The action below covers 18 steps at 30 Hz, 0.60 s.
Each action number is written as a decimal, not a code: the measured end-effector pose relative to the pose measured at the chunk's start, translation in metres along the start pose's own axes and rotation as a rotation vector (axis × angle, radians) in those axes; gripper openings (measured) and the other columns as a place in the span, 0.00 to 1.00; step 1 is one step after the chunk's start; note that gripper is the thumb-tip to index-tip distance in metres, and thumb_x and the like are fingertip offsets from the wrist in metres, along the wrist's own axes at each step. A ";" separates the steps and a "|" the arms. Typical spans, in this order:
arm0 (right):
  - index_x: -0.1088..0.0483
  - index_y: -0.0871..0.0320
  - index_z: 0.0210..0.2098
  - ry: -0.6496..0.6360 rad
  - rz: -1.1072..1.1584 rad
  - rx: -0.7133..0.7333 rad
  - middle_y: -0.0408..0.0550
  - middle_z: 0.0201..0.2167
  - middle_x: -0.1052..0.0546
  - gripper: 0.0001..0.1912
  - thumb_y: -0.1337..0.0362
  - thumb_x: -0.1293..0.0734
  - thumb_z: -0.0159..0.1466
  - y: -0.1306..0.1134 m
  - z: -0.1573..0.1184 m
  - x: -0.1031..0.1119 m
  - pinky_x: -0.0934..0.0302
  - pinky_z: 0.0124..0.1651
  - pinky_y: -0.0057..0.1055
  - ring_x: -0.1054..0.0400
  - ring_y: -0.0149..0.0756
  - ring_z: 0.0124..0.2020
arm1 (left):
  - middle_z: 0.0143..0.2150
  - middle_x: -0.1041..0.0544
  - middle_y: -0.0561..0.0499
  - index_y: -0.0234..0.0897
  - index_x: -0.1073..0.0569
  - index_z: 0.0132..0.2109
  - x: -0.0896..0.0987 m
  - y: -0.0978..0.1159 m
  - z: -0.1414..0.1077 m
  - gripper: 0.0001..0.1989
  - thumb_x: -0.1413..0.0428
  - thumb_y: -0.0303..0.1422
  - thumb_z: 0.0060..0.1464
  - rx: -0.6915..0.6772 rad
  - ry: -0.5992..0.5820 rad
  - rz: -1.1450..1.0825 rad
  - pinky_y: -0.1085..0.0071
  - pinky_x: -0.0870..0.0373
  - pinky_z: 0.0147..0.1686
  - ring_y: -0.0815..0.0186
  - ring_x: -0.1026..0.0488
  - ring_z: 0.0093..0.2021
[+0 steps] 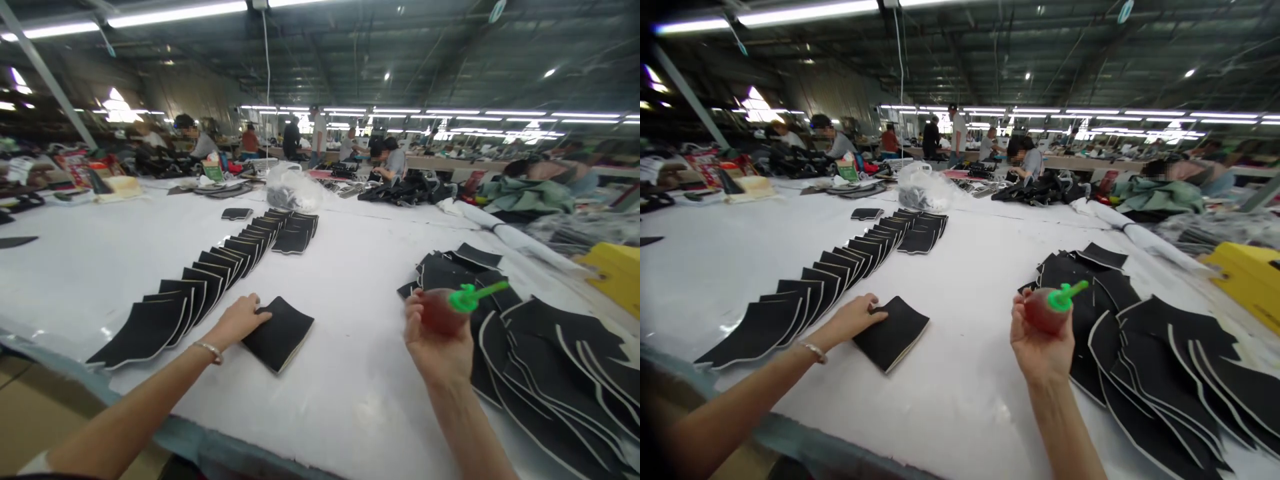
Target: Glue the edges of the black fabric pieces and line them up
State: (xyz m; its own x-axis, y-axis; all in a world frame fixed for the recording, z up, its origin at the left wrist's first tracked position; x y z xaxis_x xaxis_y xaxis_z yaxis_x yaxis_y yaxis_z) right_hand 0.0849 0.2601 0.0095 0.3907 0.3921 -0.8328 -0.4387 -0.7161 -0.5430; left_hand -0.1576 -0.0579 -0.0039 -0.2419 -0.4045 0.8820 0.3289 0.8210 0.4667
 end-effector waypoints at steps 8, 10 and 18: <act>0.30 0.59 0.46 -0.066 0.212 0.217 0.45 0.31 0.30 0.25 0.62 0.33 0.48 -0.072 -0.020 -0.002 0.27 0.28 0.25 0.33 0.29 0.24 | 0.17 0.40 0.60 0.35 0.34 0.26 -0.019 0.017 0.040 0.14 0.34 0.28 0.44 0.281 -0.409 -0.983 0.80 0.54 0.15 0.76 0.45 0.16; 0.32 0.60 0.47 -0.039 0.302 0.218 0.45 0.30 0.30 0.27 0.64 0.33 0.46 -0.076 -0.022 -0.001 0.28 0.26 0.25 0.34 0.29 0.23 | 0.19 0.37 0.58 0.34 0.35 0.26 -0.012 0.021 0.069 0.14 0.36 0.21 0.45 0.402 -0.221 -1.199 0.81 0.45 0.16 0.76 0.40 0.17; 0.30 0.53 0.47 0.050 0.221 0.272 0.47 0.30 0.31 0.24 0.61 0.34 0.49 -0.083 -0.025 0.008 0.32 0.16 0.34 0.37 0.33 0.20 | 0.46 0.26 0.47 0.33 0.29 0.52 -0.027 0.039 0.171 0.14 0.45 0.37 0.63 0.555 0.050 -1.380 0.66 0.24 0.37 0.66 0.26 0.39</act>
State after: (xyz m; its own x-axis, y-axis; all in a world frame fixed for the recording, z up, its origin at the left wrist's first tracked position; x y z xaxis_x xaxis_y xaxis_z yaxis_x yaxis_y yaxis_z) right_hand 0.1452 0.3084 0.0506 0.2981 0.2112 -0.9309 -0.7143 -0.5975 -0.3644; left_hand -0.2946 0.0539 -0.0213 -0.0310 -0.9756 -0.2174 -0.5117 -0.1713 0.8419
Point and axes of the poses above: each hand's wrist, its own z-axis towards the middle knuckle, its own x-axis out of the back of the hand, y = z × x, the point moved 7 cm from there along z, towards the middle knuckle
